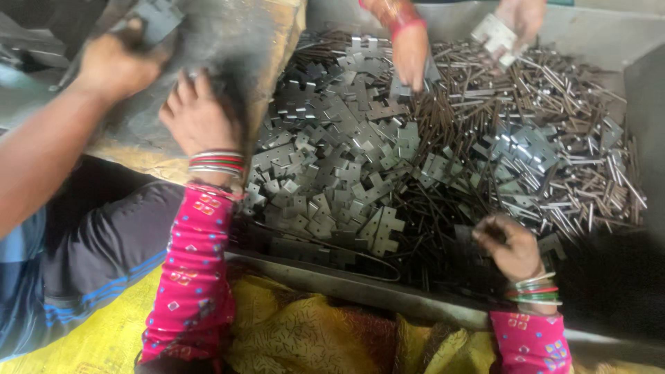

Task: The person sorts small metal hinge-like parts and long metal pins from a large bin, separating them by hand into different piles. The task involves continuous picking, inspecting, and placing of parts without using tools.

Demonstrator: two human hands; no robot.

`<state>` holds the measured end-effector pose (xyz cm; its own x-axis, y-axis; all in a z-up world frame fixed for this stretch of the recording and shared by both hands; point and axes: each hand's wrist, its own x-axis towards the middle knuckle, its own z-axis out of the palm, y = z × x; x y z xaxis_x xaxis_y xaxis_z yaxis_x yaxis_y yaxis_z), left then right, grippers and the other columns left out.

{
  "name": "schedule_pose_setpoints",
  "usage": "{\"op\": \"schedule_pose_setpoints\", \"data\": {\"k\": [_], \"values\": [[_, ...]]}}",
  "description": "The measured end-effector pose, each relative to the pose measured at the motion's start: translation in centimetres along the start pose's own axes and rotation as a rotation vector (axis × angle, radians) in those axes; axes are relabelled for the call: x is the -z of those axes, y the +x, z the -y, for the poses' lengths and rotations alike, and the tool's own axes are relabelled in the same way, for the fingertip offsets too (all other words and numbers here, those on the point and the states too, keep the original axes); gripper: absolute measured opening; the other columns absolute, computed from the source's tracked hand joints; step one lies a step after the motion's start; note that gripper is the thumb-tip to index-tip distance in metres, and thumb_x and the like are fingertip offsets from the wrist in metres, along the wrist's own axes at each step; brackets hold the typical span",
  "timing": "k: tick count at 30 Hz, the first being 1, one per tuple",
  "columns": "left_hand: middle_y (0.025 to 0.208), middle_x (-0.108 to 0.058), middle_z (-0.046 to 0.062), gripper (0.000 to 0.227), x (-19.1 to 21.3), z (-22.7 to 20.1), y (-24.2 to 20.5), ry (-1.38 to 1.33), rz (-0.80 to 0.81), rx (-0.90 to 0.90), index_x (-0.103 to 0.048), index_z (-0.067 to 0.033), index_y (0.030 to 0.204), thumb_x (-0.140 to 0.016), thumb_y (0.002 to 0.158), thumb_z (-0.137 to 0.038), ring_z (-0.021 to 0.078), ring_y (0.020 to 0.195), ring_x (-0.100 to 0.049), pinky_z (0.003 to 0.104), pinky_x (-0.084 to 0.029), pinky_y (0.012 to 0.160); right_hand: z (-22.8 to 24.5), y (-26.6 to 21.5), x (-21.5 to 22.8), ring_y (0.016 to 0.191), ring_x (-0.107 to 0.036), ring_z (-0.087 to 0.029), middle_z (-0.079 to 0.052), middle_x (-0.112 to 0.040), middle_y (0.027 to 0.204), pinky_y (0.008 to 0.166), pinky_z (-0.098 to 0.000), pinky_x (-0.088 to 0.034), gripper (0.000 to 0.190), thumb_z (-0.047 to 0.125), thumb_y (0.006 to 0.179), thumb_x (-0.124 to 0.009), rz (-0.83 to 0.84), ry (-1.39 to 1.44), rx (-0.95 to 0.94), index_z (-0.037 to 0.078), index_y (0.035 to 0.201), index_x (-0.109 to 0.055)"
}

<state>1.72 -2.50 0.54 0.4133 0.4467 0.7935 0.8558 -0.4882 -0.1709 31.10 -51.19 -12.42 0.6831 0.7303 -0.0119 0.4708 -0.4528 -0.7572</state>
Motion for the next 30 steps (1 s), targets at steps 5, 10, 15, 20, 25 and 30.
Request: {"op": "schedule_pose_setpoints", "data": {"k": [5,10,15,20,25,30], "values": [[0.079,-0.073,0.009,0.015,4.3,-10.4,-4.0,-0.468,0.623,-0.428,-0.072,-0.0214,0.088,-0.073,0.073,-0.023,0.0313,0.074,-0.072,0.047,-0.056,0.067,3.8,-1.0,1.0,0.102,-0.062,-0.011,-0.005,-0.069,0.111,0.093,-0.0311,-0.053,0.007,0.003,0.097,-0.069,-0.125,0.619,0.057,0.004,0.103,-0.065],[0.104,-0.068,0.008,0.026,8.6,-18.9,-13.3,-0.79,0.692,-0.796,-0.069,-0.0111,0.105,-0.061,0.082,-0.019,0.0284,0.097,-0.069,0.049,-0.053,0.088,5.1,-1.4,3.0,0.101,-0.071,-0.023,-0.007,-0.07,0.109,0.083,-0.0459,-0.061,0.009,0.024,0.102,-0.06,-0.335,1.263,0.025,0.014,0.103,-0.059],[0.101,-0.065,0.005,0.02,7.9,-21.0,-15.9,-0.541,0.498,-0.76,-0.067,-0.0123,0.1,-0.063,0.081,-0.019,0.025,0.105,-0.063,0.043,-0.051,0.088,4.2,-1.4,5.0,0.102,-0.065,-0.024,-0.016,-0.069,0.121,0.088,-0.0378,-0.054,0.056,0.051,0.11,-0.057,-0.428,1.615,-0.036,-0.001,0.13,-0.063],[0.093,-0.069,0.008,0.016,7.8,-20.2,-13.4,-0.804,0.775,-0.662,-0.064,-0.0121,0.098,-0.067,0.085,-0.02,0.0261,0.092,-0.069,0.041,-0.055,0.079,4.1,-0.2,2.3,0.082,-0.066,-0.023,-0.014,-0.066,0.099,0.074,-0.0409,-0.06,0.063,0.061,0.097,-0.051,-0.242,1.136,-0.423,0.002,0.116,-0.066],[0.087,-0.076,0.008,0.02,7.3,-18.6,-9.9,-1.606,0.833,-0.315,-0.062,-0.0083,0.104,-0.069,0.098,-0.026,0.0246,0.076,-0.078,0.035,-0.061,0.067,3.9,4.5,-4.2,0.07,-0.069,-0.031,-0.015,-0.071,0.082,0.068,-0.0436,-0.056,0.04,0.045,0.095,-0.074,-0.216,-0.245,0.016,0.005,0.09,-0.074],[0.091,-0.076,0.01,0.018,6.0,-17.8,-8.6,-2.06,1.203,0.321,-0.064,-0.0002,0.105,-0.068,0.103,-0.018,0.0191,0.078,-0.076,0.031,-0.063,0.066,1.6,7.2,-10.0,0.081,-0.071,-0.037,-0.016,-0.07,0.091,0.067,-0.0494,-0.057,0.034,0.033,0.077,-0.08,-0.059,-0.699,0.169,0.01,0.1,-0.072]]}}
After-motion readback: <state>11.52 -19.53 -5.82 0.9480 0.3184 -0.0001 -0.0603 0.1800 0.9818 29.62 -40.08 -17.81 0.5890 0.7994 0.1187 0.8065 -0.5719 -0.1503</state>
